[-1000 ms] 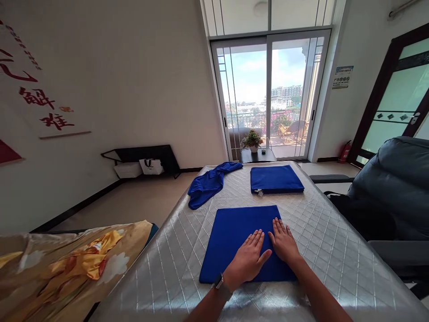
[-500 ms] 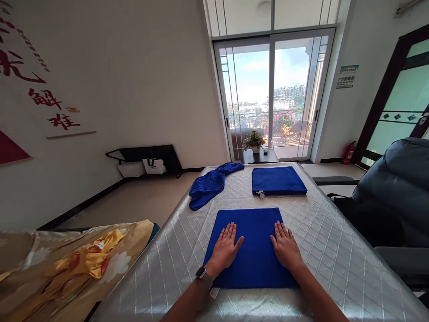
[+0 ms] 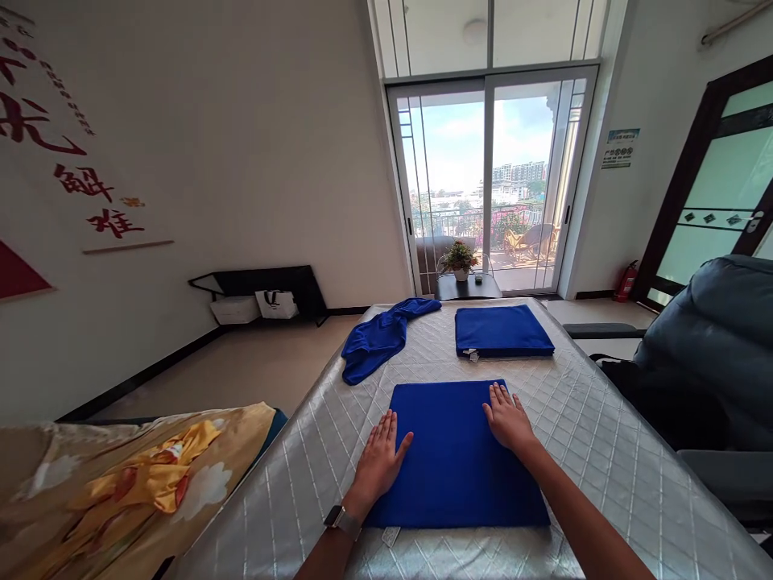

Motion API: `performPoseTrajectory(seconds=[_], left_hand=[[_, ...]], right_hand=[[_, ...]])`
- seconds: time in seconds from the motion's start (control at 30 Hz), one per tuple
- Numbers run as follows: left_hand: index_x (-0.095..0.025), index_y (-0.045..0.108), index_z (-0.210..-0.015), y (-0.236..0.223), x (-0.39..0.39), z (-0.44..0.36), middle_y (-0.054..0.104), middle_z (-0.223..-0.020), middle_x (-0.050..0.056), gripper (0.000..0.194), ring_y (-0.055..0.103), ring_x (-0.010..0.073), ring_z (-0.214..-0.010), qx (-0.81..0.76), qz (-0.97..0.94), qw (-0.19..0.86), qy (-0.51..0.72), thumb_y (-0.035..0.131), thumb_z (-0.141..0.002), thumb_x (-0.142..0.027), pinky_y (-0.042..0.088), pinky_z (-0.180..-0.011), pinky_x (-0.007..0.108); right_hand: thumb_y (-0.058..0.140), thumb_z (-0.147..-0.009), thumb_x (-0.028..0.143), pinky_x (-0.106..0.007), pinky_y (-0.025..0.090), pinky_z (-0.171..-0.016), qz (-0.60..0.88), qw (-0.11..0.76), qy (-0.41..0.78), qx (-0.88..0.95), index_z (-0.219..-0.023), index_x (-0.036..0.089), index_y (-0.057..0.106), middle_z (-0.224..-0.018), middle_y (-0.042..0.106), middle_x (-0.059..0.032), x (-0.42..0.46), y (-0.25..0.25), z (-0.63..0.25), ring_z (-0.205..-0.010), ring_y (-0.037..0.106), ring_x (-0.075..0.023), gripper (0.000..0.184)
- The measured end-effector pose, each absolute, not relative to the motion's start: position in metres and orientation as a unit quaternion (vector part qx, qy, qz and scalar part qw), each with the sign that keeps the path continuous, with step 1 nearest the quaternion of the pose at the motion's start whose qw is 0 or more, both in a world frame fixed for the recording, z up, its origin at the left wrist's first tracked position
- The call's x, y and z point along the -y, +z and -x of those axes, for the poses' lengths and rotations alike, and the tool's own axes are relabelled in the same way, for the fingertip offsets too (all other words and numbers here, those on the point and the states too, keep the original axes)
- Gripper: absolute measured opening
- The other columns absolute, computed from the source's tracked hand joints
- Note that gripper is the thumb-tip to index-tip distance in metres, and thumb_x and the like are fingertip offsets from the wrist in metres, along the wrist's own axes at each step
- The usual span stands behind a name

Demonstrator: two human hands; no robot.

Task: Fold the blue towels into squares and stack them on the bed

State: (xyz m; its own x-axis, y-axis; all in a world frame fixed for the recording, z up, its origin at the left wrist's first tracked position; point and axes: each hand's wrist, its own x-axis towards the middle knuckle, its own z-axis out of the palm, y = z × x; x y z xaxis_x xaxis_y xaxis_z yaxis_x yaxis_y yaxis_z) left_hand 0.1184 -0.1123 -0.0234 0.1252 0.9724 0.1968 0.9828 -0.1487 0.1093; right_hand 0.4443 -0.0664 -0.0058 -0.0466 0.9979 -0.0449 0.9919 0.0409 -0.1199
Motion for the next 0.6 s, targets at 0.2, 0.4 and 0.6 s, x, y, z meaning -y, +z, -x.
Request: performPoseTrajectory(seconds=[0.2,0.4,0.6], left_hand=[[-0.012,0.031,-0.157,-0.022,0.112,-0.114,0.032,-0.162,0.016,0.076,0.032,0.0287,-0.149,0.650,0.753,0.035,-0.096,0.023,-0.101,-0.063,0.034,-0.121,0.048],[-0.003,0.041,-0.151,0.000,0.100,-0.145,0.038,-0.158,0.022,0.091,0.035,0.0323,-0.147,0.666,0.743,0.041,-0.051,0.016,-0.096,-0.072,0.030,-0.122,0.049],[-0.011,0.038,-0.154,0.014,0.077,-0.262,0.037,-0.161,0.013,0.076,0.030,0.0240,-0.151,0.496,0.858,0.012,-0.136,0.012,-0.102,-0.060,0.028,-0.124,0.044]], right_hand=[[0.018,-0.102,0.042,-0.041,0.010,-0.124,0.710,0.045,0.056,0.701,-0.159,0.006,0.020,-0.167,0.017,-0.0099,0.036,-0.016,-0.445,-0.155,0.012,-0.0209,0.067],[0.016,-0.103,0.043,-0.039,0.007,-0.125,0.706,0.069,0.048,0.703,-0.160,0.006,0.019,-0.167,0.016,-0.0089,0.033,-0.030,-0.448,-0.155,0.009,-0.0193,0.068],[0.020,-0.103,0.040,-0.040,0.011,-0.124,0.699,0.066,0.044,0.711,-0.159,0.007,0.022,-0.167,0.018,-0.0109,0.034,-0.027,-0.450,-0.155,0.012,-0.0202,0.066]])
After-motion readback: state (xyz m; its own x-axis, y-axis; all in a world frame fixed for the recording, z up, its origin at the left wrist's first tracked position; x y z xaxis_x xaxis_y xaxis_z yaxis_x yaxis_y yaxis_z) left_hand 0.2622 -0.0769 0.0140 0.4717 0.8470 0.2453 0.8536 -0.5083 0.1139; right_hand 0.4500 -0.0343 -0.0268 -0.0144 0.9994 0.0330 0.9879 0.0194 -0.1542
